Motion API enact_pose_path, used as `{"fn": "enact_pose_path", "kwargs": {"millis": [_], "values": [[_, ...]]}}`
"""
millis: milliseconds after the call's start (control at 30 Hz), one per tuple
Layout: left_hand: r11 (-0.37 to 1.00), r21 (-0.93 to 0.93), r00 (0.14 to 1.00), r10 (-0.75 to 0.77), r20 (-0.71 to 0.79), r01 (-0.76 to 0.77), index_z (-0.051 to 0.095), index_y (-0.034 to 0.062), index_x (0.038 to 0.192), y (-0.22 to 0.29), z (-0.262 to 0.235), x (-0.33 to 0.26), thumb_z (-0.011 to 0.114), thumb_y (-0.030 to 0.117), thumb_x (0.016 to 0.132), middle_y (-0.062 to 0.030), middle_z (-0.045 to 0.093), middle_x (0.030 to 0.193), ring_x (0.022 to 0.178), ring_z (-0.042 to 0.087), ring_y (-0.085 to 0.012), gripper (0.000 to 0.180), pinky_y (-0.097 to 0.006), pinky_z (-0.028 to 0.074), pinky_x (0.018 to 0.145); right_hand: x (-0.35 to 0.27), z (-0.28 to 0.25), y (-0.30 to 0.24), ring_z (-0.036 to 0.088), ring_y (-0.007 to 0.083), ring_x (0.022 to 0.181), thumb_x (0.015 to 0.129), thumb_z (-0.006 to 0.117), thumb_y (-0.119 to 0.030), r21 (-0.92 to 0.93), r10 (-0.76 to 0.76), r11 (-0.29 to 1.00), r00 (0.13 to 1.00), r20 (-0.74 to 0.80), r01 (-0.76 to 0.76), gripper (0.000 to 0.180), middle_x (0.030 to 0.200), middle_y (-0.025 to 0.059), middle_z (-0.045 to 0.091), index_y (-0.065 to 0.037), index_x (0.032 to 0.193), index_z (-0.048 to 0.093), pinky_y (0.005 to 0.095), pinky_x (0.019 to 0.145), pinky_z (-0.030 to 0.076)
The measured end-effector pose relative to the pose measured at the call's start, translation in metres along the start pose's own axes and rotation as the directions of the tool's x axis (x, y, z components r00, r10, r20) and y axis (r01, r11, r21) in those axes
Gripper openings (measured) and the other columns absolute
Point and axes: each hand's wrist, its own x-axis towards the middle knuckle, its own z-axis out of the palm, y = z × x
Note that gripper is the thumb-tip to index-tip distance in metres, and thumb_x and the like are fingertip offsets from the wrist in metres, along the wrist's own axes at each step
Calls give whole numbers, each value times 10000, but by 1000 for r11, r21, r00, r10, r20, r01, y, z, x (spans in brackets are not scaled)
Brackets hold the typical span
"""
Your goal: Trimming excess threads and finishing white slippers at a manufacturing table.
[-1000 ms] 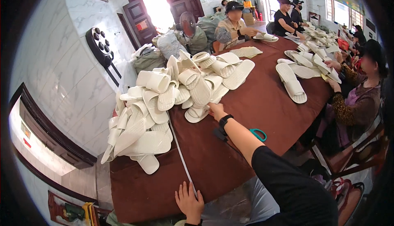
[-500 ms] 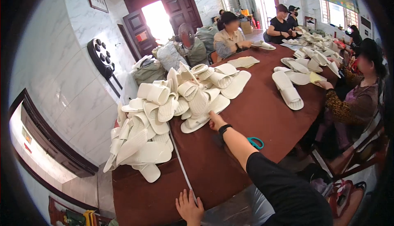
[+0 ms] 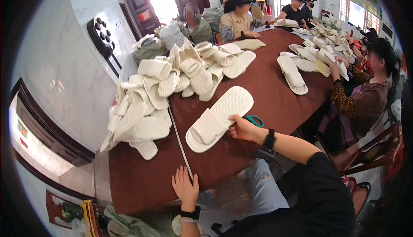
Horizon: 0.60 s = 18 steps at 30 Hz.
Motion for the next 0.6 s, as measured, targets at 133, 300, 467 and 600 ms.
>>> {"fn": "enact_pose_path", "kwargs": {"millis": [133,300,467,600], "values": [[422,-855,954,-135,269,301,281,30,1438,35,-38,4,494,237,958,-172,385,1423,1322,358,-247,564,-379,278,1083,-75,3,40,472,162,546,914,426,-310,-61,-70,996,997,38,72,285,617,38,484,-47,857,519,287,524,389],[-437,-784,867,-20,498,440,328,-38,1382,69,-56,-23,602,-79,811,-134,502,1313,1192,514,-232,635,-366,414,1006,-125,-3,94,616,187,666,915,395,-271,-512,-241,806,955,173,297,372,819,102,639,25,1051,574,281,630,494],[-281,-855,900,129,416,435,366,-38,1362,71,-63,-49,620,-83,773,-139,517,1294,1186,518,-228,643,-363,414,1001,-150,-7,90,635,192,727,936,388,-211,-431,-197,820,892,406,377,346,898,113,635,46,1090,560,295,664,508],[-295,-858,899,12,437,421,396,-38,1343,84,-63,-62,627,-74,760,-140,549,1248,1135,550,-228,628,-347,430,956,-157,-11,78,647,181,805,986,424,-318,-519,30,825,901,433,222,444,1007,126,626,53,1219,493,285,693,514]]}}
